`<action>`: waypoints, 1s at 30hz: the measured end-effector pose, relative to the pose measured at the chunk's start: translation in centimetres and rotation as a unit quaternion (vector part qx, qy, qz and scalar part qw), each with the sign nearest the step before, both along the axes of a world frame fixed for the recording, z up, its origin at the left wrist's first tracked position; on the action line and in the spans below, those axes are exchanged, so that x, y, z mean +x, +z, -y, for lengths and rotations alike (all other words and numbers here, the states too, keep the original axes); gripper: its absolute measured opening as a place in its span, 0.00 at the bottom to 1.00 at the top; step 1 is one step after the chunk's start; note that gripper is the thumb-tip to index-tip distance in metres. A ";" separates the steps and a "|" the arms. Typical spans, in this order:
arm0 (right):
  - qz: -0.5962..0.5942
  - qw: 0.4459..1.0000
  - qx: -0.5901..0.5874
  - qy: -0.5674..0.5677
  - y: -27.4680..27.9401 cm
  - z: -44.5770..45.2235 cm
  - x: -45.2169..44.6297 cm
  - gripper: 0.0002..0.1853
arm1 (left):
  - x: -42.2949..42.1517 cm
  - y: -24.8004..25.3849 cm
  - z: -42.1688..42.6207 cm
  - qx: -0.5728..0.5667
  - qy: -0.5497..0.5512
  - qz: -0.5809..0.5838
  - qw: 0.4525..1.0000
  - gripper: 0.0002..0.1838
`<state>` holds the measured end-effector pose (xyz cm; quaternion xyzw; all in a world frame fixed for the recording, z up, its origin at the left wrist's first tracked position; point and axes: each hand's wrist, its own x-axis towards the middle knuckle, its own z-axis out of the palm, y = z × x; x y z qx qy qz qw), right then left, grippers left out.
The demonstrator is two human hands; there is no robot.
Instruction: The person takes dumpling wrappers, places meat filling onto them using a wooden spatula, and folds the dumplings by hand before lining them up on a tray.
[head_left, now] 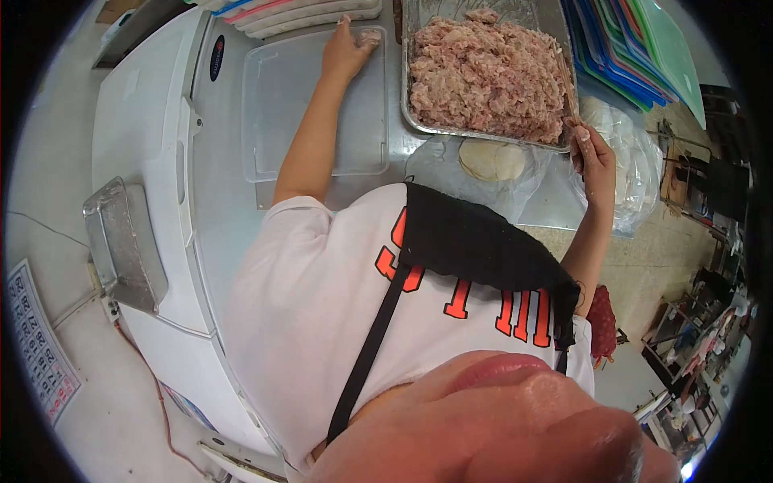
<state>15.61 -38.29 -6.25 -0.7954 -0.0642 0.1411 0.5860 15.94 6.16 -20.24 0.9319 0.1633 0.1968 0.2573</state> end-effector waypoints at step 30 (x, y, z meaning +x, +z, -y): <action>0.011 0.998 -0.049 -0.025 0.3 -0.7 -1.9 0.19 | -1.9 -0.9 2.3 -0.101 -0.089 0.131 0.982 0.37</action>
